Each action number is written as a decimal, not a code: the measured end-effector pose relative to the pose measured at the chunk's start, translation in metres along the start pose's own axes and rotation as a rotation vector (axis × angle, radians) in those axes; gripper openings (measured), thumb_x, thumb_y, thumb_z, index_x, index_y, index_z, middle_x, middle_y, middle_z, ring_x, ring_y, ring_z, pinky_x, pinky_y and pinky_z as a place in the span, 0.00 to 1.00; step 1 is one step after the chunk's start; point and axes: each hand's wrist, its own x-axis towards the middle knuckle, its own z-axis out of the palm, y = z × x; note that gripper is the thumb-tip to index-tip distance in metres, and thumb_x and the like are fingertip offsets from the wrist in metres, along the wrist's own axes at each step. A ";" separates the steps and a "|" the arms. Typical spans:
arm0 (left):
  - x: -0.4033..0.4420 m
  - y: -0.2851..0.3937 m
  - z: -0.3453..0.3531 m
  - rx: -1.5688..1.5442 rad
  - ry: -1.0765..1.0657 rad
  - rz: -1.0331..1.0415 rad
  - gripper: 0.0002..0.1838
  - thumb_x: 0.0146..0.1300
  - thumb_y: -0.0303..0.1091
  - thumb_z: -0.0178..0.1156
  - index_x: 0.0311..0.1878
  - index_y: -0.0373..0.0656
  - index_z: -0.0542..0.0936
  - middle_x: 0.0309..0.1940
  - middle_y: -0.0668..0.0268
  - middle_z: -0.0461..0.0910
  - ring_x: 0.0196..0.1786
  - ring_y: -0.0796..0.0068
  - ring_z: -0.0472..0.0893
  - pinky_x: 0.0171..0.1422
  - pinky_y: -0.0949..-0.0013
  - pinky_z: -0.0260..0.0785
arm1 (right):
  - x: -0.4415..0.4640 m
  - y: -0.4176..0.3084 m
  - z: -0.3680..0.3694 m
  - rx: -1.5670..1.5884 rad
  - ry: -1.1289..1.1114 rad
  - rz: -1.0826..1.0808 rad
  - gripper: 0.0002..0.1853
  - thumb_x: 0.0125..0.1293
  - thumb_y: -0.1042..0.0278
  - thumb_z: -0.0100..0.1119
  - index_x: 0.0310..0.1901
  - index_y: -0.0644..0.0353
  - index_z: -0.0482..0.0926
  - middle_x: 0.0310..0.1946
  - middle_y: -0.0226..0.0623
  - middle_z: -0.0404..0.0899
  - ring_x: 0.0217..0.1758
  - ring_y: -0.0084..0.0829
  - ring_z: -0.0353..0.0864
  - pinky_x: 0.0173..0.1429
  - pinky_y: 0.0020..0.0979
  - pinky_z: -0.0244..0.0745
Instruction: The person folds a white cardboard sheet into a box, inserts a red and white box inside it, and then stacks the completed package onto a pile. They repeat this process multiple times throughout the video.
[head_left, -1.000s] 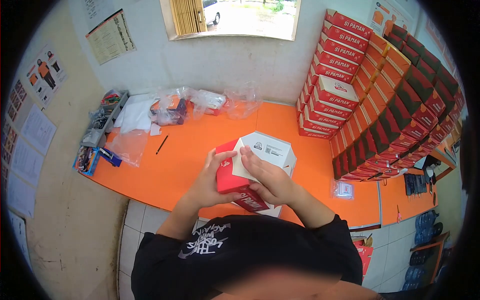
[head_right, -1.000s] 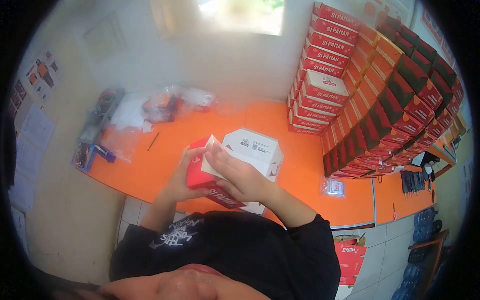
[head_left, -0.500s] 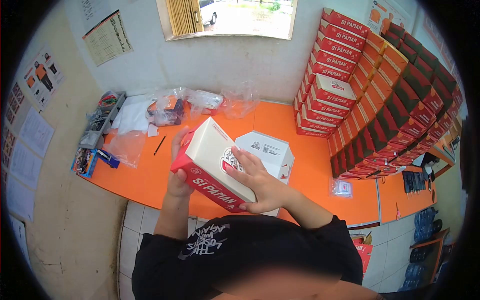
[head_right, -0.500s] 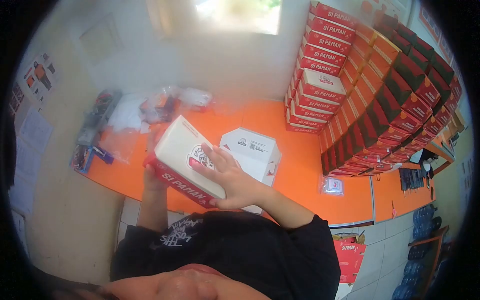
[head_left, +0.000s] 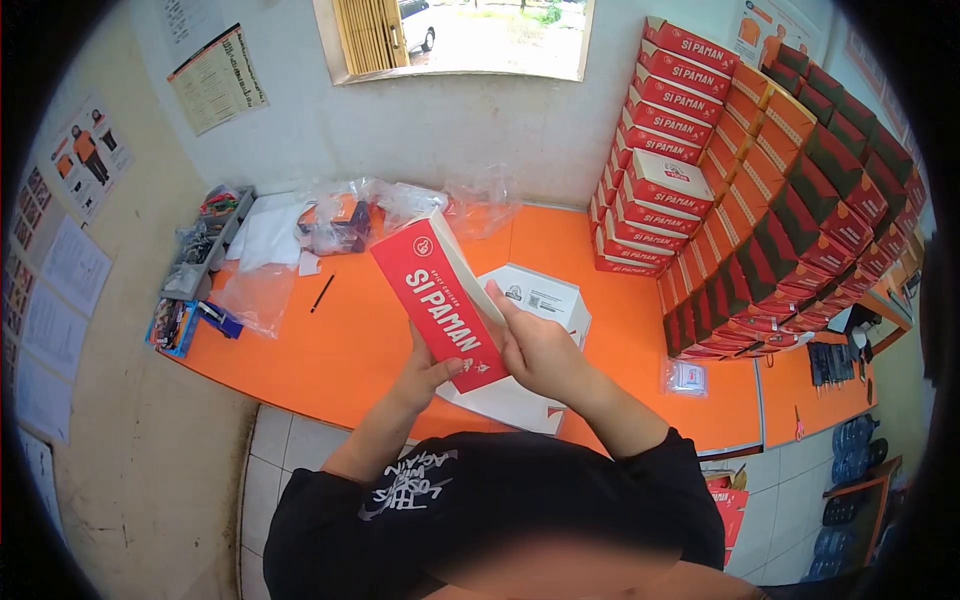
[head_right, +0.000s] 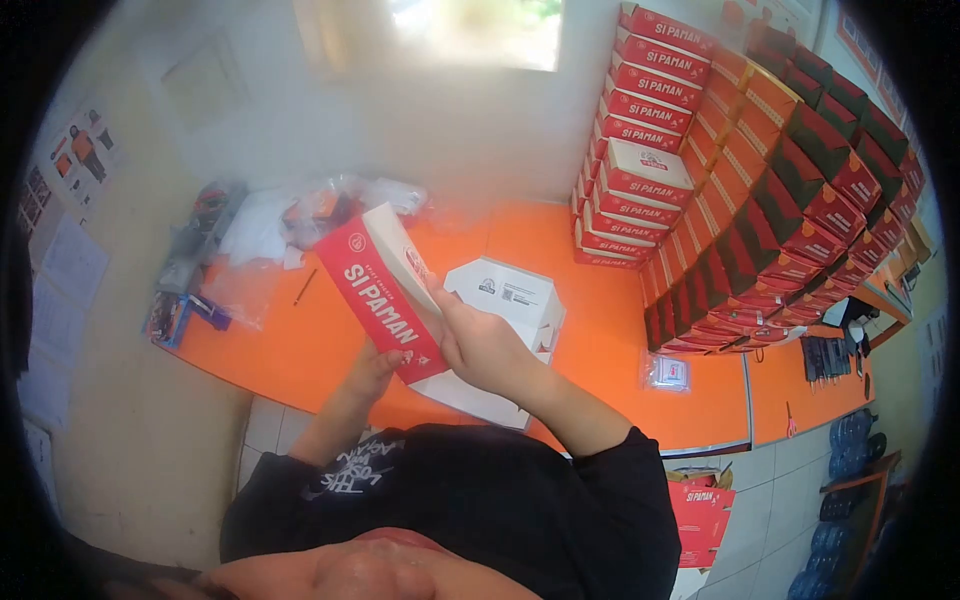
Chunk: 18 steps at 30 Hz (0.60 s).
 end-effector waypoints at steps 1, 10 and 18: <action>0.000 -0.003 -0.002 0.079 0.010 0.018 0.35 0.53 0.39 0.63 0.63 0.45 0.58 0.58 0.60 0.64 0.59 0.68 0.67 0.63 0.61 0.62 | 0.000 0.002 0.003 0.004 0.002 0.001 0.30 0.58 0.79 0.44 0.65 0.67 0.54 0.57 0.57 0.66 0.60 0.44 0.70 0.59 0.33 0.66; 0.005 0.008 0.011 -0.563 -0.077 -0.253 0.43 0.55 0.65 0.52 0.66 0.49 0.54 0.63 0.62 0.60 0.62 0.64 0.64 0.66 0.53 0.55 | 0.021 0.039 0.037 -0.277 0.340 -0.724 0.29 0.57 0.72 0.52 0.62 0.66 0.60 0.64 0.51 0.55 0.64 0.46 0.63 0.63 0.43 0.63; 0.007 0.016 0.004 -0.468 -0.055 -0.371 0.42 0.57 0.68 0.44 0.65 0.47 0.57 0.60 0.58 0.64 0.61 0.60 0.66 0.64 0.54 0.57 | 0.026 0.053 0.029 -0.251 0.224 -0.742 0.28 0.50 0.77 0.62 0.54 0.57 0.66 0.49 0.46 0.69 0.54 0.45 0.74 0.50 0.42 0.75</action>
